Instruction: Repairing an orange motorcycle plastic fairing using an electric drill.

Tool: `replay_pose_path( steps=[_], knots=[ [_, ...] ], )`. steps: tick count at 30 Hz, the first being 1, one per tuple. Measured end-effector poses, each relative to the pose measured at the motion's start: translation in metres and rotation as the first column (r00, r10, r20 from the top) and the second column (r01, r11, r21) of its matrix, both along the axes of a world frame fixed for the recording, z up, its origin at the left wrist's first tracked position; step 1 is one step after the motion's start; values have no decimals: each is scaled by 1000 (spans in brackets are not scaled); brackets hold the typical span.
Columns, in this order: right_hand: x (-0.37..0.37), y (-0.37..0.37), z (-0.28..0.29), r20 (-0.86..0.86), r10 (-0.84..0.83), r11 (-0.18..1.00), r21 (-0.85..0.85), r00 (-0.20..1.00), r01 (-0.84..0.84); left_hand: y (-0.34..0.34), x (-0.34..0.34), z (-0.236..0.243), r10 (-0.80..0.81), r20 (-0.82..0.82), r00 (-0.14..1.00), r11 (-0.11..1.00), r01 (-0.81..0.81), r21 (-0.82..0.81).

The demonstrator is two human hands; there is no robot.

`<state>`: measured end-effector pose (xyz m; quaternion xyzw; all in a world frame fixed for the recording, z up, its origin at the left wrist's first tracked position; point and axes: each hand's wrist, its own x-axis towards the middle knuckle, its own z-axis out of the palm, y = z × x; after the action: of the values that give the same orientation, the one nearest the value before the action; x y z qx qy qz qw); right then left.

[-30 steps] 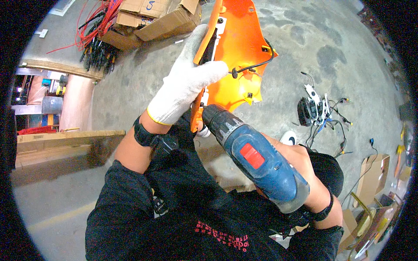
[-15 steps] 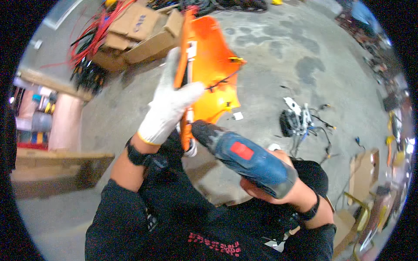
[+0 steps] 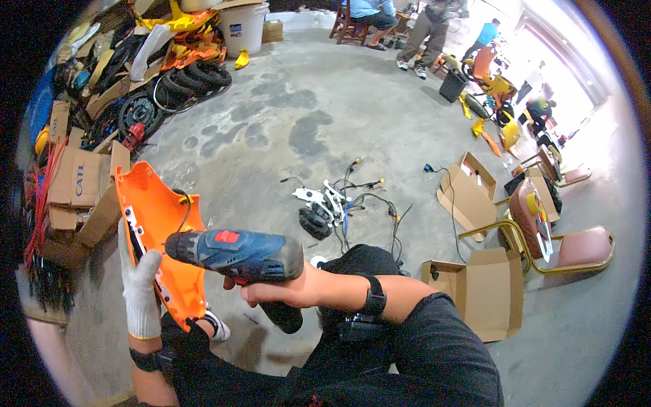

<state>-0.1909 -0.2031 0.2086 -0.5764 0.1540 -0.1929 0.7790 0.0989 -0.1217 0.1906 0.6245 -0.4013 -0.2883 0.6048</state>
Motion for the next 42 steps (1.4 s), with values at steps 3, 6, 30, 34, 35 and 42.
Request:
replay_pose_path(
  steps=[3,6,30,34,35,42],
  knots=[
    [2,-4,4,10,-73,997,39,997,73,-1,-15,11,-50,-58,997,998,52,40],
    [4,-9,8,5,-117,992,37,993,117,3,-18,4,-79,-97,992,996,83,41],
    [7,-6,4,-23,-164,979,119,986,165,7,-41,17,-129,-121,984,990,136,47],
    [9,-5,6,-27,-161,982,98,987,163,7,-42,22,-133,-89,987,989,138,55],
    [9,-5,8,-42,-159,982,97,986,162,6,-44,23,-137,-89,987,988,143,61],
    [5,-7,0,-69,-86,995,48,994,89,6,-48,19,-172,-31,985,985,172,14]
  ],
)
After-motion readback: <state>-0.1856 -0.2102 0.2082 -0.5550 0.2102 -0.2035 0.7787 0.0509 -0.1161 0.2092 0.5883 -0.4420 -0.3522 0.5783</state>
